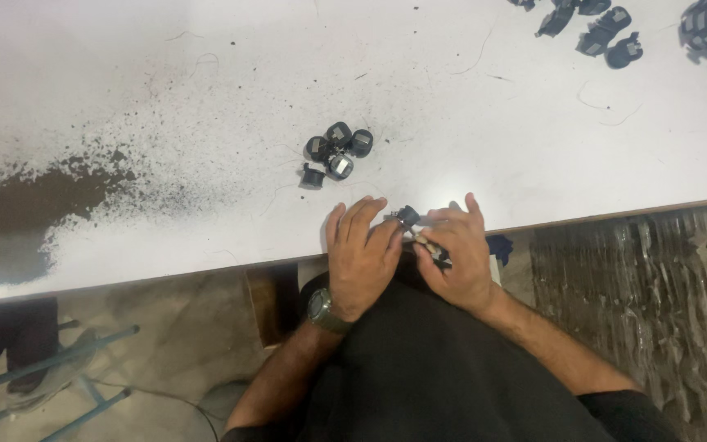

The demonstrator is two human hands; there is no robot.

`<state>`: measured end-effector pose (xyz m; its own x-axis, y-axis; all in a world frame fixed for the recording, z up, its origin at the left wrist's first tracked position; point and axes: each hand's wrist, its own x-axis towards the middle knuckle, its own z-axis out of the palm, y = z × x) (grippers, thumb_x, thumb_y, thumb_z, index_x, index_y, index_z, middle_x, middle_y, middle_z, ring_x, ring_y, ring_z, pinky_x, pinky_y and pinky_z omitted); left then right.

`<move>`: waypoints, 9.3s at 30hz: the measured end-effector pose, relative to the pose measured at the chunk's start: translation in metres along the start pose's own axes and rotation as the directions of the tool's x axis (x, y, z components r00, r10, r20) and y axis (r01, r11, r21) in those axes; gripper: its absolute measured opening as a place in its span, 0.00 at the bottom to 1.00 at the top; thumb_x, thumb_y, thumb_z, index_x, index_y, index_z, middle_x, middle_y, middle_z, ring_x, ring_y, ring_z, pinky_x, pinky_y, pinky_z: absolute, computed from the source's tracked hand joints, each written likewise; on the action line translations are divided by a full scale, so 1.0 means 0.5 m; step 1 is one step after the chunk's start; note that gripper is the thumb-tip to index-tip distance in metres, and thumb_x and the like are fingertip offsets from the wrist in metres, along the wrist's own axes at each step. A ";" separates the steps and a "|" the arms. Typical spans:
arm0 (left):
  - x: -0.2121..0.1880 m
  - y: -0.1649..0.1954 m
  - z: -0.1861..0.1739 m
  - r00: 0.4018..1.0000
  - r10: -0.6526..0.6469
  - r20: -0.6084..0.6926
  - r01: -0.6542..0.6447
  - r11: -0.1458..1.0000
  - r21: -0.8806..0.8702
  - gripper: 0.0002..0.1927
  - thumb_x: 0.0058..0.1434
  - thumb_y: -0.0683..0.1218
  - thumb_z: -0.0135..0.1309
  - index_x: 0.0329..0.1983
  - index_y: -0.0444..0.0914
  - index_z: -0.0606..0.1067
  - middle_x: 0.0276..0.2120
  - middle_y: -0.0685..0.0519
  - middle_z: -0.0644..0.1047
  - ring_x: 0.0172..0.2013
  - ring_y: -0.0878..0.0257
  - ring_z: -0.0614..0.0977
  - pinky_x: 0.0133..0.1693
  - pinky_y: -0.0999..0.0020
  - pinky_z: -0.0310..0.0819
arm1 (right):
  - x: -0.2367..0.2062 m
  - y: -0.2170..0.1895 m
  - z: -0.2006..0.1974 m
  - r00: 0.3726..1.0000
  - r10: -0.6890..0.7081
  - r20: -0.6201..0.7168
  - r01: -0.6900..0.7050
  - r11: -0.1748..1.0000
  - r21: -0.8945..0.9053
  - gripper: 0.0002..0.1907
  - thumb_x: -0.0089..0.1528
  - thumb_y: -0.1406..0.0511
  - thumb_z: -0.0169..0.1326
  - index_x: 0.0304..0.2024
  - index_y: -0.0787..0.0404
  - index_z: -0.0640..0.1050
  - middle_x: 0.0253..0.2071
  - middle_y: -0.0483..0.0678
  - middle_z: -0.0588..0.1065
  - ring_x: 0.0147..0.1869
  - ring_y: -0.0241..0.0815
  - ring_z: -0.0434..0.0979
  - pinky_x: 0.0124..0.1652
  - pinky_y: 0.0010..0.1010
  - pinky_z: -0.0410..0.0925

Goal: The person sits at a white workbench and assembles small black plastic components by hand, fitting pieces together one at a time and setting completed assemblies aside on the table. They occasionally use a small blade-like tool while working through the pile of parts.

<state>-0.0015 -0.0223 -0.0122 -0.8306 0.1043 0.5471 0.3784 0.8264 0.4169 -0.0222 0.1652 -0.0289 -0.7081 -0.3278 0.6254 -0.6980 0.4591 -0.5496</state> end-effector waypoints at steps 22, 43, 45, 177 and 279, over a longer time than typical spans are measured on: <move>0.006 -0.005 0.001 0.995 0.053 -0.088 -0.062 0.992 -0.109 0.09 0.60 0.41 0.66 0.42 0.39 0.80 0.56 0.49 0.73 0.60 0.52 0.74 0.63 0.46 0.67 | 0.020 -0.008 0.014 0.998 0.042 0.038 -0.044 0.997 0.063 0.15 0.52 0.76 0.63 0.40 0.63 0.76 0.38 0.51 0.75 0.54 0.54 0.79 0.70 0.60 0.60; 0.002 -0.012 -0.009 0.982 -0.124 0.143 0.153 0.965 -0.212 0.05 0.63 0.41 0.57 0.42 0.39 0.79 0.49 0.52 0.80 0.61 0.54 0.75 0.70 0.42 0.49 | 0.018 -0.017 0.017 0.998 -0.035 0.056 0.035 0.999 0.003 0.14 0.54 0.78 0.63 0.40 0.63 0.76 0.44 0.52 0.79 0.56 0.50 0.80 0.71 0.57 0.58; 0.006 -0.015 -0.012 0.983 -0.108 0.148 0.140 0.965 -0.222 0.06 0.63 0.41 0.57 0.42 0.39 0.79 0.49 0.52 0.80 0.61 0.53 0.75 0.70 0.41 0.48 | 0.027 -0.023 0.014 0.998 -0.027 0.063 0.027 1.000 -0.006 0.14 0.54 0.78 0.62 0.40 0.64 0.76 0.45 0.54 0.79 0.56 0.51 0.80 0.71 0.56 0.59; 0.145 -0.114 -0.039 0.958 -0.209 0.196 0.133 0.929 0.345 0.20 0.59 0.55 0.65 0.43 0.36 0.76 0.38 0.47 0.73 0.33 0.57 0.74 0.30 0.62 0.72 | 0.062 0.036 -0.062 0.981 0.143 -0.135 -0.146 0.989 -0.018 0.08 0.65 0.78 0.53 0.44 0.64 0.74 0.48 0.52 0.74 0.57 0.49 0.77 0.79 0.61 0.47; -0.012 -0.017 -0.016 0.993 -0.109 0.048 0.116 0.979 -0.168 0.05 0.61 0.40 0.60 0.40 0.38 0.79 0.50 0.53 0.81 0.59 0.56 0.76 0.70 0.46 0.51 | 0.020 -0.023 0.015 0.989 -0.097 0.108 0.098 0.995 0.000 0.15 0.54 0.78 0.63 0.41 0.63 0.76 0.48 0.53 0.78 0.58 0.50 0.79 0.71 0.56 0.58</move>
<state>0.0036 -0.0343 -0.0133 -0.8857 0.0397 0.4625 0.3427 0.7279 0.5939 -0.0218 0.1505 -0.0206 -0.6444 -0.4583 0.6121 -0.7637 0.4251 -0.4858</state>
